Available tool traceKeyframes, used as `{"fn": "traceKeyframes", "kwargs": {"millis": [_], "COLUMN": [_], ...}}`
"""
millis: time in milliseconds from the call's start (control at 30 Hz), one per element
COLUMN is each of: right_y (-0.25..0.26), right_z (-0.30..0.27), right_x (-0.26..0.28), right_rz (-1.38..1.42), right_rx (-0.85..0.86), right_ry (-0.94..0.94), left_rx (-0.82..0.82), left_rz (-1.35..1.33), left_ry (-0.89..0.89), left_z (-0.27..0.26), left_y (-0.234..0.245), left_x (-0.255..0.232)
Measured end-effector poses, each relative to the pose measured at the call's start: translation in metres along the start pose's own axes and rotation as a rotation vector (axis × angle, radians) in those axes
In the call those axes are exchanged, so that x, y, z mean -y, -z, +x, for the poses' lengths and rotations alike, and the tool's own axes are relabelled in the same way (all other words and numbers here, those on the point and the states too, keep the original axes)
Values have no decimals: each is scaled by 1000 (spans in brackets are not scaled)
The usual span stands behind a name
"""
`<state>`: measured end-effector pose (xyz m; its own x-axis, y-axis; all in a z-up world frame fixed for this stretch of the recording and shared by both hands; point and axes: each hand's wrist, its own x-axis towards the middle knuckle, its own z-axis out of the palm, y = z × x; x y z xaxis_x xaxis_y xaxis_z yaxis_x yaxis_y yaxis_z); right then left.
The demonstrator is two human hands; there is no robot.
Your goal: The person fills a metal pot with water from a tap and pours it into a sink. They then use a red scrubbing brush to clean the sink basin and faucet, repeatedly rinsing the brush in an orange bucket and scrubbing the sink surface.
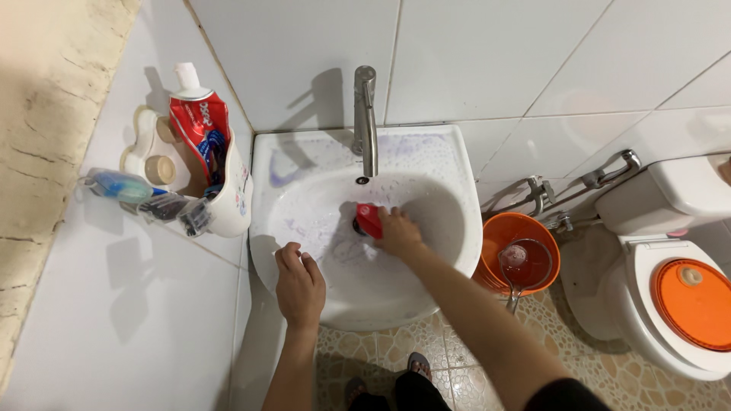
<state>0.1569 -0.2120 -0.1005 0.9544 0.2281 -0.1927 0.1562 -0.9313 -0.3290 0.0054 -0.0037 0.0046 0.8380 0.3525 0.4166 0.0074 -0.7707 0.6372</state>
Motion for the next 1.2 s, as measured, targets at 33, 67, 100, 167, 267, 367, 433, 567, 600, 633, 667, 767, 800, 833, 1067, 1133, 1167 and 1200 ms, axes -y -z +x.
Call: {"fn": "traceKeyframes", "kwargs": {"millis": [33,67,100,167,267,367,433,567,600,633,667,767,800,833,1067,1133,1167,1200], "right_y": [-10,-17,-22,-24,1,37,62,40,25,10,0,-15,-15,-8,39,23,15,7], "right_z": [4,8,12,12,10,-3,-7,-11,-7,-4,3,8,0,-5,-31,-26,-21,-15], "right_x": [6,9,14,14,-1,-4,-8,5,13,18,18,25,33,41,65,76,81,85], "right_rz": [24,49,74,119,121,-17,-162,-184,-139,-93,3,228,260,287,456,502,521,541], "right_rx": [-43,-28,-13,56,215,362,383,77,69,63,68,170,266,358,638,536,471,406], "right_ry": [2,-16,-32,34,204,158,49,32,20,5,28,122,174,234,170,171,161,151], "left_rx": [6,12,9,10,-37,16,6,10,5,3,1,-23,-7,-1,-33,-49,-58,-61], "left_rz": [0,-1,7,23,4,2,3,16,13,10,7,4,-13,-31,-126,-133,-135,-138], "left_ry": [5,9,6,1,-55,10,6,5,9,13,18,-4,2,8,20,12,6,6], "left_z": [0,0,1,-1,-1,-1,-2,0,0,0,-1,-1,-4,-3,-5,-6,-5,-4], "left_y": [0,0,0,0,0,0,1,1,0,0,0,-1,0,1,1,0,-1,0], "left_x": [0,0,0,0,0,1,0,0,0,0,0,0,0,1,1,2,3,4]}}
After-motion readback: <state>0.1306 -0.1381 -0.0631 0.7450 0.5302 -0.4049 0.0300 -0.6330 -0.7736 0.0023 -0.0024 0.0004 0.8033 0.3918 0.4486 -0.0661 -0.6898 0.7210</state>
